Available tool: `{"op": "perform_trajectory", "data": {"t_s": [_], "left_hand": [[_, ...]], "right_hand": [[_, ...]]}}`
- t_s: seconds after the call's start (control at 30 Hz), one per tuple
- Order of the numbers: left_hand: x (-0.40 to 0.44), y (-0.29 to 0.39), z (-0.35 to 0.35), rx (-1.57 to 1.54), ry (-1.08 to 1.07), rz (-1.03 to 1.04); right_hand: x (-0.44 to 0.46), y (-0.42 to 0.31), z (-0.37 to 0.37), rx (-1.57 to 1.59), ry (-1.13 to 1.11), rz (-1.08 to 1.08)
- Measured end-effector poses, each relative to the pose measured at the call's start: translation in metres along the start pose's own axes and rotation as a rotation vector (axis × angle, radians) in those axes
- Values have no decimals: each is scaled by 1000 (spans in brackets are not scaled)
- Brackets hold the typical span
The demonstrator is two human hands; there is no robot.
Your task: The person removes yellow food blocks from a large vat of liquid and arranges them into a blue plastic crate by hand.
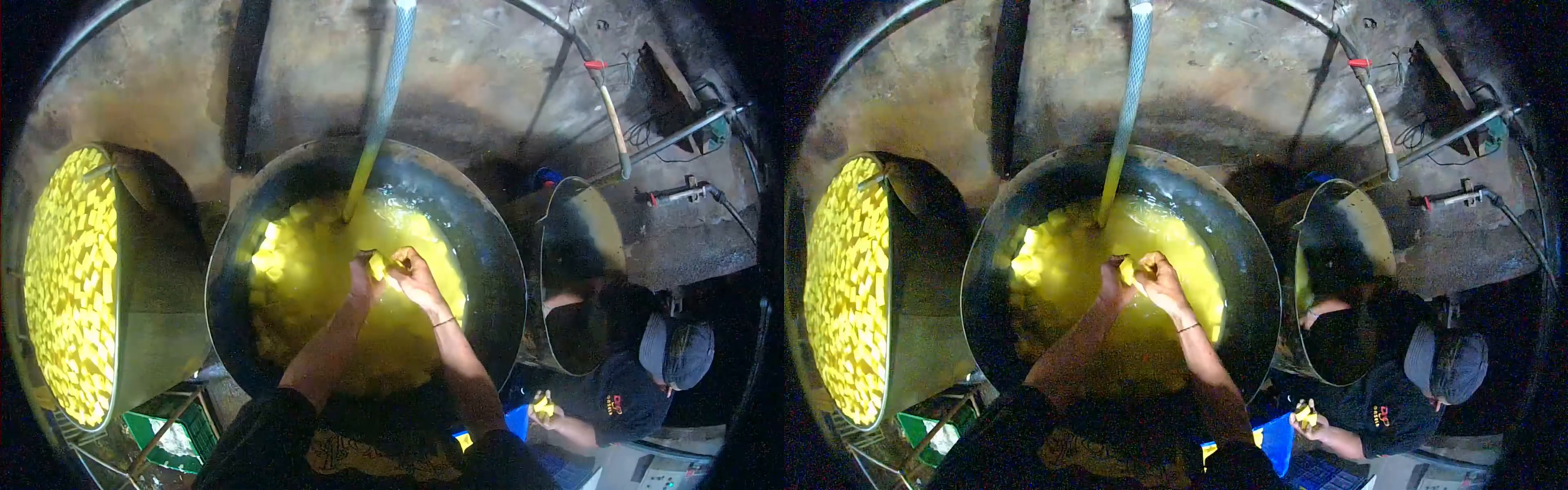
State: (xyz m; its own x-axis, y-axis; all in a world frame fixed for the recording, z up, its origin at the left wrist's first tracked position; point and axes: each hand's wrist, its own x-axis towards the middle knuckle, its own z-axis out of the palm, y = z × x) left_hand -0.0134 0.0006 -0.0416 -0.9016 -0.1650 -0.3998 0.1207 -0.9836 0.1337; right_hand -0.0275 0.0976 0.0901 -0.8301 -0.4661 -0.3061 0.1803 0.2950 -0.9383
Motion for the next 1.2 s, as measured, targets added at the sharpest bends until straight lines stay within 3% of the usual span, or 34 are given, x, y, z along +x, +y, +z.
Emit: {"op": "perform_trajectory", "data": {"t_s": [0.03,0.1,0.17,0.2,0.23,0.3,0.33,0.37,0.4,0.47,0.53,0.63,0.67,0.8,0.83,0.87,0.9,0.97,1.03,1.07,1.2], "left_hand": [[-1,-2,2,102,-100,50],[-6,-10,12,206,-202,86],[-34,-7,59,28,-5,123],[-19,-15,41,-190,-218,-11],[-22,-12,44,-191,-213,-15],[-29,-1,59,-198,191,-63],[-28,5,52,-162,12,-52],[-25,7,48,-163,12,-52],[-24,14,53,-249,14,-79],[-17,22,57,-424,-49,-78],[-19,30,70,-425,-116,-64],[-21,41,81,-420,-204,-37],[-21,45,82,-417,-217,-26],[-31,58,91,-387,-203,2],[-34,58,92,-390,-219,-2],[-35,58,91,-480,-506,-63],[-45,57,104,-519,-434,-71],[-49,50,114,-555,-377,-89],[-46,47,114,-435,-762,-243],[-62,39,127,-31,-246,18],[-41,29,113,-241,-551,-101]], "right_hand": [[2,-2,1,-2,2,6],[6,-7,1,-439,92,-393],[9,-4,-3,-552,125,-338],[20,24,-12,-950,1,-513],[25,42,-20,-1348,-136,-681],[21,37,-30,-451,-256,-295],[10,31,-29,-406,-66,-69],[0,24,-27,-355,122,152],[1,75,-37,-694,32,118],[-19,167,-34,-1269,83,23],[-34,180,-22,-1508,244,-57],[-26,168,-22,-1061,167,290],[-19,158,-23,-1068,171,263],[-41,69,-23,281,31,277],[-45,48,-23,274,37,263],[-45,26,-22,282,-7,124],[-49,2,-20,289,-50,-11],[-59,-51,-6,200,-9,-81],[-60,-80,8,-297,265,-441],[-63,-89,12,-279,271,-424],[-84,-110,17,-496,226,-443]]}}
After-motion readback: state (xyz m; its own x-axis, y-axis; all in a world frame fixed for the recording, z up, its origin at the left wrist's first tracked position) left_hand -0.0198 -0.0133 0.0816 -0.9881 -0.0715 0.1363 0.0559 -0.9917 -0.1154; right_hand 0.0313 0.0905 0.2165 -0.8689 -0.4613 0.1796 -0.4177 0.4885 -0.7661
